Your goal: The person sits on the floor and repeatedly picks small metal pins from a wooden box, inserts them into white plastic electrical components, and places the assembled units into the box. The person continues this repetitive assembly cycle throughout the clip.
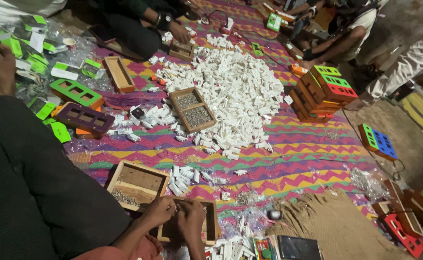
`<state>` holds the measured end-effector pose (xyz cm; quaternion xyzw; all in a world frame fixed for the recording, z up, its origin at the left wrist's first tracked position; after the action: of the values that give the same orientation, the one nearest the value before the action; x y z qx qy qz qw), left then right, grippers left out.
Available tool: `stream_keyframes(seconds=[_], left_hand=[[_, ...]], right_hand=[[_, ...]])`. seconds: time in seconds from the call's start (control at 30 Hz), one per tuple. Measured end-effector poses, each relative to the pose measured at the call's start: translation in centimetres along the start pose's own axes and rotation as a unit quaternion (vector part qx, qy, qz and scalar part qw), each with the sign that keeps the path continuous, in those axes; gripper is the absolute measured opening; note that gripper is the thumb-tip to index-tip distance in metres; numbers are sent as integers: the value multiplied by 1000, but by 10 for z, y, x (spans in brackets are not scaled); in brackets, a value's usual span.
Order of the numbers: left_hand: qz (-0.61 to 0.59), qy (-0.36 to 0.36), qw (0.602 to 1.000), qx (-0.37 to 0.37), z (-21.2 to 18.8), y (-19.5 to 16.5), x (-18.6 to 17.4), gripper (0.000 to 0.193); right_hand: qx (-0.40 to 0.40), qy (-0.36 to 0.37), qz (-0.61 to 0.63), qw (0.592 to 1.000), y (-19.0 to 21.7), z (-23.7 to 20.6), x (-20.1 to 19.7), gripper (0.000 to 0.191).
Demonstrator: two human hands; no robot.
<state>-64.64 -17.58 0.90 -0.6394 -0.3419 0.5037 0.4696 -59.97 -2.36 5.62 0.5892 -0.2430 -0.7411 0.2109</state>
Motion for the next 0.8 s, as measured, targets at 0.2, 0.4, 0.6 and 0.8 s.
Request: stream_keyframes(seconds=[0.2,0.4,0.6,0.8], left_hand=[[-15,-1,1000,19,1,-12,0,8],[-19,-4,1000,16,1,-13,1,9],[-22,-10,999,38,2,-11,7,7],[-11,-17,1000,15,5,-2,13,8]], right_hand=[[-90,-71,39,993,-4,-4,-8,10],[-96,30,18,995,-4,-2,1,22],[-117,-37,-26,992,-10,-4,-1,18],[-64,-59,-13,996,-8,-5,-9,13]])
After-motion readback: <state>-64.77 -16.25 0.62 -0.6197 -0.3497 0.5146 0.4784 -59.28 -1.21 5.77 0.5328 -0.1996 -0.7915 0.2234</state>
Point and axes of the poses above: each hand's wrist, its own z-axis towards the middle knuckle, its own x-axis out of the palm, y = z × x, the point moved 3 cm from there along z, towards the middle knuckle, and after that the axes turned 10 degrees about -z, right-handed, at the moved point
